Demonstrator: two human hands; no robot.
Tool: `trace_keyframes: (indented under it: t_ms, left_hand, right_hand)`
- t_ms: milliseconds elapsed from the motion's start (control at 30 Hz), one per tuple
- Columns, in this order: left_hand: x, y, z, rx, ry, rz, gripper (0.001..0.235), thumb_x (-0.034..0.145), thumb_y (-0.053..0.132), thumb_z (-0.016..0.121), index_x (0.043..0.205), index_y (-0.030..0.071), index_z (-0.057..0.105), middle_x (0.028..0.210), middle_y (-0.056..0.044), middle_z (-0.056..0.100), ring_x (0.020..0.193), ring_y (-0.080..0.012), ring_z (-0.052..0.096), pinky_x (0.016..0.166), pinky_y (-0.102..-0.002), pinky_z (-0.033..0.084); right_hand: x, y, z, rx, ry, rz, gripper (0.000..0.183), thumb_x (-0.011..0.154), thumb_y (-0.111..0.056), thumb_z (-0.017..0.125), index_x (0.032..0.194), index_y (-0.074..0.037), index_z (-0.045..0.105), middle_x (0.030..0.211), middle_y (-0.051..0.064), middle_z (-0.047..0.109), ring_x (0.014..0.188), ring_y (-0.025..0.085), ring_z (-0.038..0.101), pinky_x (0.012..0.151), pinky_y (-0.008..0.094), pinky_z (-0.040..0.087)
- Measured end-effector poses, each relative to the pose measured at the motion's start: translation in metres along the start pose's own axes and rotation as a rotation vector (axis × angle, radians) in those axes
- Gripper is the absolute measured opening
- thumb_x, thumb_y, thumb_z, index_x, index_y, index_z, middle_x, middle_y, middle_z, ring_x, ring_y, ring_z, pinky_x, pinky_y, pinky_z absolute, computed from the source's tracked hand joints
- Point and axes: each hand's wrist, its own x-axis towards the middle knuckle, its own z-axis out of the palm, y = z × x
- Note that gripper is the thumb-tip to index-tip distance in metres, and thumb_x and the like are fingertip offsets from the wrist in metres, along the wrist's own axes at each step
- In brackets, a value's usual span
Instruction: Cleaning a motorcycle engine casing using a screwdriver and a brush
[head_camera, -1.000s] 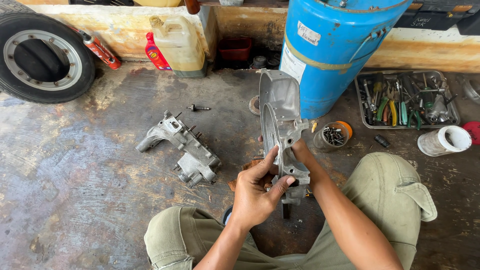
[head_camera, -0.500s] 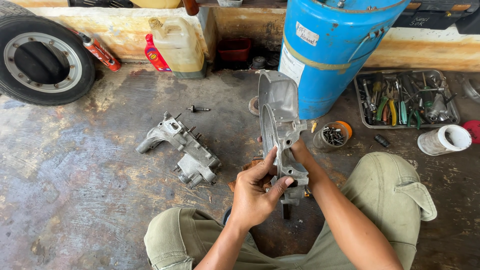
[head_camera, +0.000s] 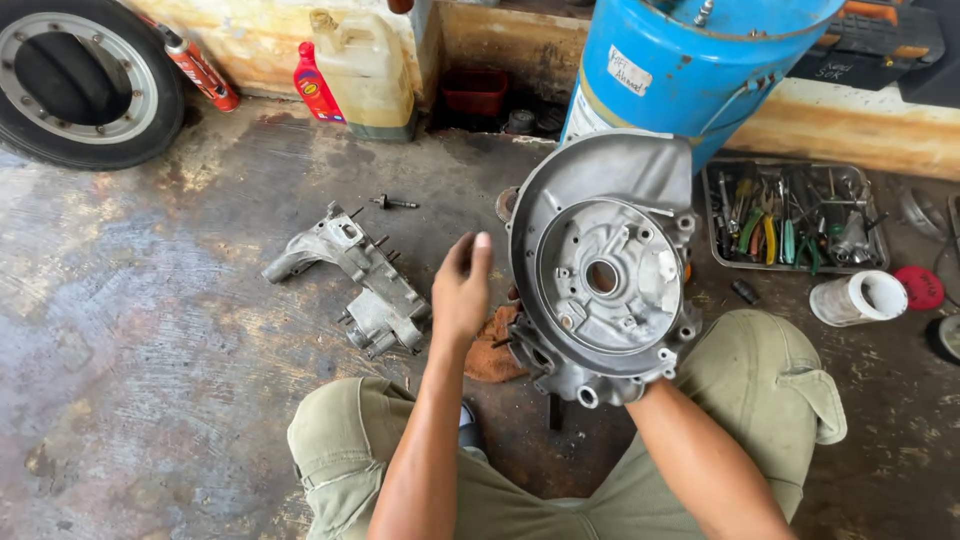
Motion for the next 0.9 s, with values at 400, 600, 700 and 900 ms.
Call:
trace_keyframes:
  t_ms: [400,600,700,900]
  left_hand:
    - [0.017,0.002,0.025,-0.148,0.115,0.298,0.052,0.11,0.04,0.047,0.09,-0.004,0.066,0.082,-0.025,0.064,0.085,-0.0269,0.057,0.081,-0.047,0.048]
    - [0.069,-0.059,0.03,-0.075,0.216,0.056,0.056,0.104,0.058,0.051,0.092,0.007,0.07,0.063,-0.014,0.064,0.072,-0.0263,0.063,0.071,-0.041,0.051]
    - [0.07,-0.051,0.035,-0.14,0.31,-0.016,0.061,0.102,0.06,0.05,0.099,0.004,0.075,0.081,-0.024,0.072,0.087,-0.0346,0.07,0.08,-0.046,0.053]
    - [0.068,-0.044,0.035,-0.245,0.371,-0.107,0.065,0.1,0.065,0.05,0.093,0.005,0.074,0.07,-0.012,0.066,0.072,-0.0236,0.065,0.068,-0.037,0.054]
  right_hand:
    - [-0.018,-0.023,-0.015,0.043,0.129,-0.014,0.051,0.093,-0.043,0.07,0.124,-0.002,0.068,0.116,0.021,0.07,0.104,0.032,0.069,0.097,0.052,0.053]
    - [-0.045,-0.03,0.002,0.036,-0.009,-0.047,0.059,0.09,-0.057,0.066,0.119,-0.006,0.072,0.112,0.018,0.074,0.102,0.03,0.073,0.093,0.048,0.059]
    - [-0.015,-0.011,-0.039,-0.049,-0.053,-0.218,0.047,0.095,-0.04,0.07,0.126,-0.004,0.068,0.112,0.017,0.071,0.104,0.026,0.07,0.097,0.045,0.058]
    - [-0.022,-0.013,-0.023,-0.115,-0.129,-0.412,0.047,0.097,-0.022,0.068,0.139,-0.002,0.06,0.112,0.015,0.07,0.106,0.019,0.065,0.1,0.038,0.056]
